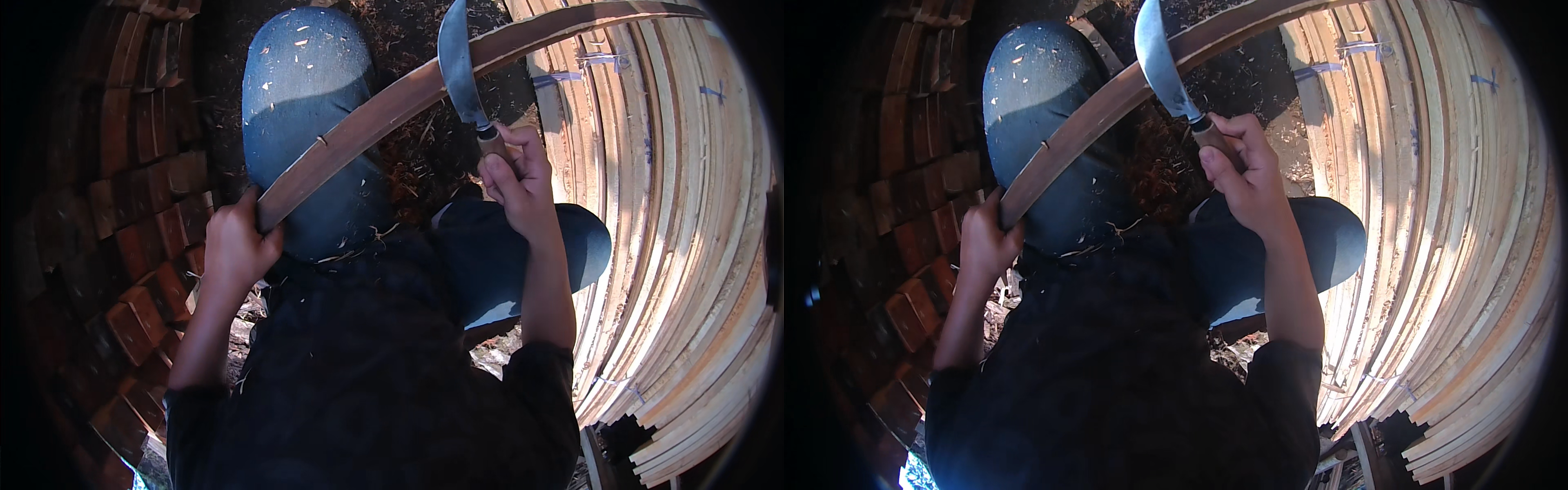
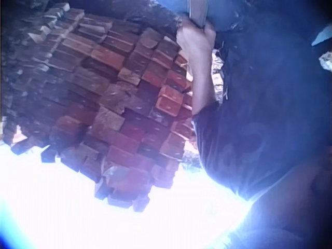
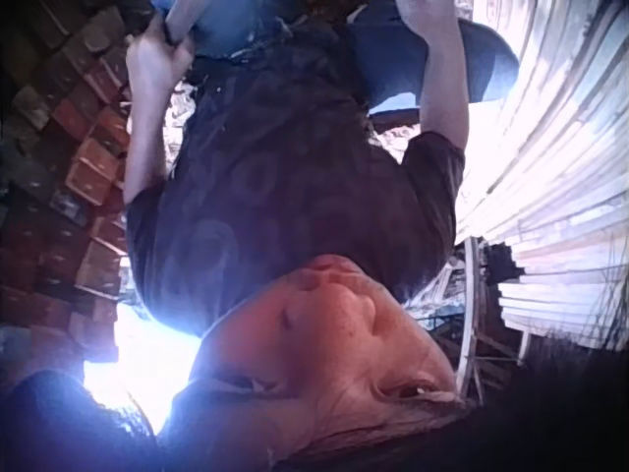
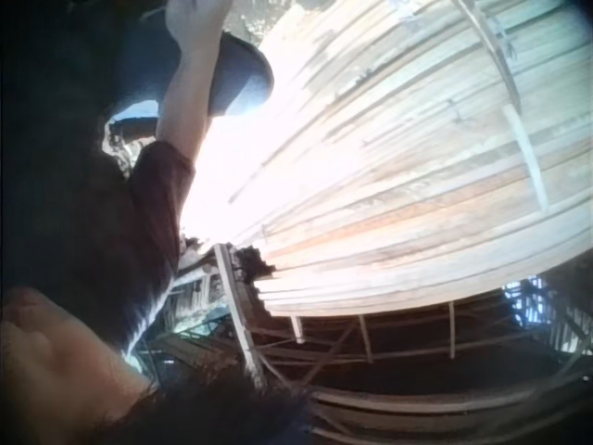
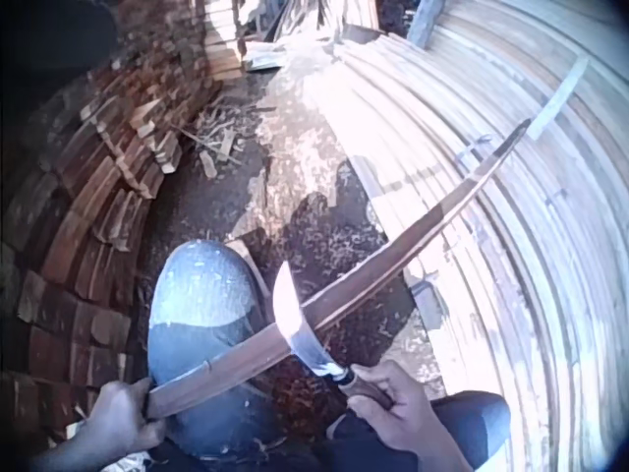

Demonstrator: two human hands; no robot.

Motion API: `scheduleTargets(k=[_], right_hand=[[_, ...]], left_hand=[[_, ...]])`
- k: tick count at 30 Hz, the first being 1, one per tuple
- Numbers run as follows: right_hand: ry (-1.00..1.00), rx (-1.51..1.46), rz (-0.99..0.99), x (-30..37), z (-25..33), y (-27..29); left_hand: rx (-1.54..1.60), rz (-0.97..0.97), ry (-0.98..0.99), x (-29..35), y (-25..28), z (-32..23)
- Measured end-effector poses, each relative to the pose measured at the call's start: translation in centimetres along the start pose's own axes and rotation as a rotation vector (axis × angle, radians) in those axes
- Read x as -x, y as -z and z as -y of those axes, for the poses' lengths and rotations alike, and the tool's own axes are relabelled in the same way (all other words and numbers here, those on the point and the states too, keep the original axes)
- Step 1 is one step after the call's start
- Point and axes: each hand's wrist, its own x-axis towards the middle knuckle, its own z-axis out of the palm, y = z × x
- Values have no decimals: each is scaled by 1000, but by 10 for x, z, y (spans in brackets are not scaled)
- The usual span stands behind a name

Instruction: The person sits on the ground and uses a curved knife to shave thin strips from a long wooden plank held between their legs. They repeatedly scrape the blade along the wood's surface to remove shavings.

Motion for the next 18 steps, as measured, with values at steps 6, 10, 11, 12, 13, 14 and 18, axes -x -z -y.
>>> scheduleTargets(k=[6,10,11,12,13,14,18], right_hand=[[45,-124,-256,-3,5,5],[262,305,-48,6,-4,5],[122,-28,-249,3,-4,6],[124,60,-190,2,-6,7],[125,148,-130,1,-7,9],[136,233,-78,-1,-8,8],[247,-253,-225,-4,1,17]], left_hand=[[-3,19,3,-1,4,-3],[-1,33,15,-1,3,-1],[4,31,11,1,4,-2],[8,28,7,2,4,-3],[4,32,16,4,2,-4],[-6,30,15,2,2,-3],[-16,46,43,3,2,-4]])
